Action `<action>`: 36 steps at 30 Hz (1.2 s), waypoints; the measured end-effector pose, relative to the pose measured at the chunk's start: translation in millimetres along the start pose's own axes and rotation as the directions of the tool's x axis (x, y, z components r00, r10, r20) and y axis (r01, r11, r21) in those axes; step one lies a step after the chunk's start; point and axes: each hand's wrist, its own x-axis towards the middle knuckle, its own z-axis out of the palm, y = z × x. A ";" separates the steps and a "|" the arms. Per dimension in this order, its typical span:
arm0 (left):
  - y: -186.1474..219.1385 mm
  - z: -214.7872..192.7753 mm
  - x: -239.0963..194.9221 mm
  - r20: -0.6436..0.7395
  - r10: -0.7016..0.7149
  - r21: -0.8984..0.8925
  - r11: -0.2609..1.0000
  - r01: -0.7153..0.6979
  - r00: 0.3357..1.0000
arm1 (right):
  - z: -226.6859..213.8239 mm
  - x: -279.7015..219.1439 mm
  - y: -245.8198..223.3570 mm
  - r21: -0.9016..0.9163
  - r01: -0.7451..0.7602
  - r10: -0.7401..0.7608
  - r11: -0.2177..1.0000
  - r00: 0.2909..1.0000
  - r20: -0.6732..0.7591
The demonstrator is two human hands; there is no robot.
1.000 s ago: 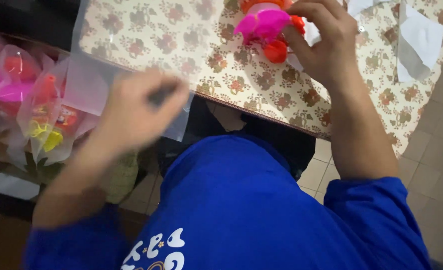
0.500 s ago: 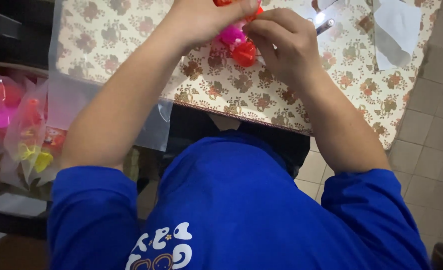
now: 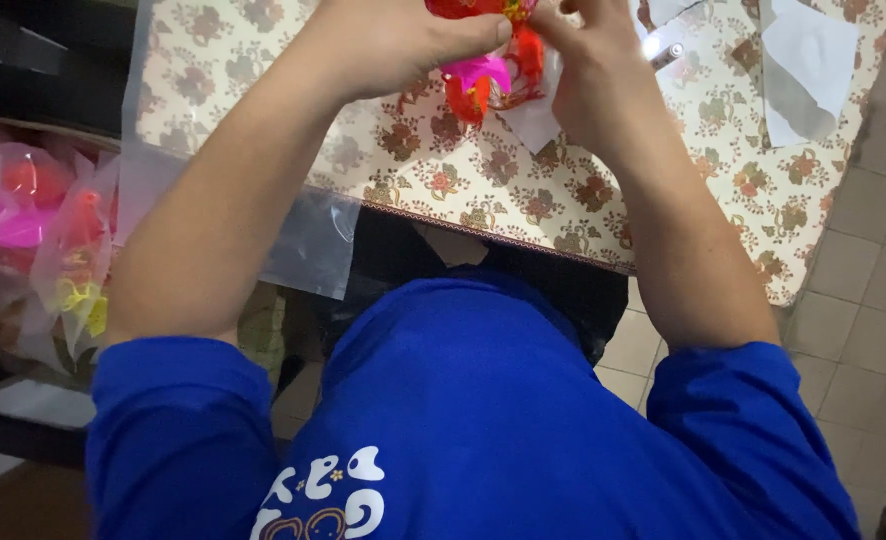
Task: Assembling small decorative lanterns by attaching plastic handles and packaging them into individual plastic bags.
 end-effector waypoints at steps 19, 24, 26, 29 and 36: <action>-67.3 -47.4 -37.8 -0.431 0.044 -0.083 0.993 -0.088 0.901 | -1.9 6.5 7.7 -0.552 0.216 -0.348 0.806 0.926 -0.145; -69.0 -50.9 -40.3 -0.479 -0.225 -0.166 0.972 0.164 0.849 | -14.2 -0.4 0.4 -0.500 0.173 -0.284 0.849 0.946 -0.154; -73.5 -50.5 -34.9 -0.402 -0.420 -0.244 0.906 0.346 0.814 | -21.3 -2.5 -5.0 -0.498 0.171 -0.280 0.850 0.948 -0.153; -79.6 -48.4 -28.0 -0.391 -0.431 -0.247 0.900 0.359 0.813 | -25.2 -10.2 -12.0 -0.535 0.102 -0.212 0.838 0.966 -0.148; -49.8 -43.5 -34.6 -0.468 -0.481 -0.172 0.872 0.457 0.741 | -22.4 -15.6 -19.3 -0.311 0.059 -0.066 0.949 0.998 -0.011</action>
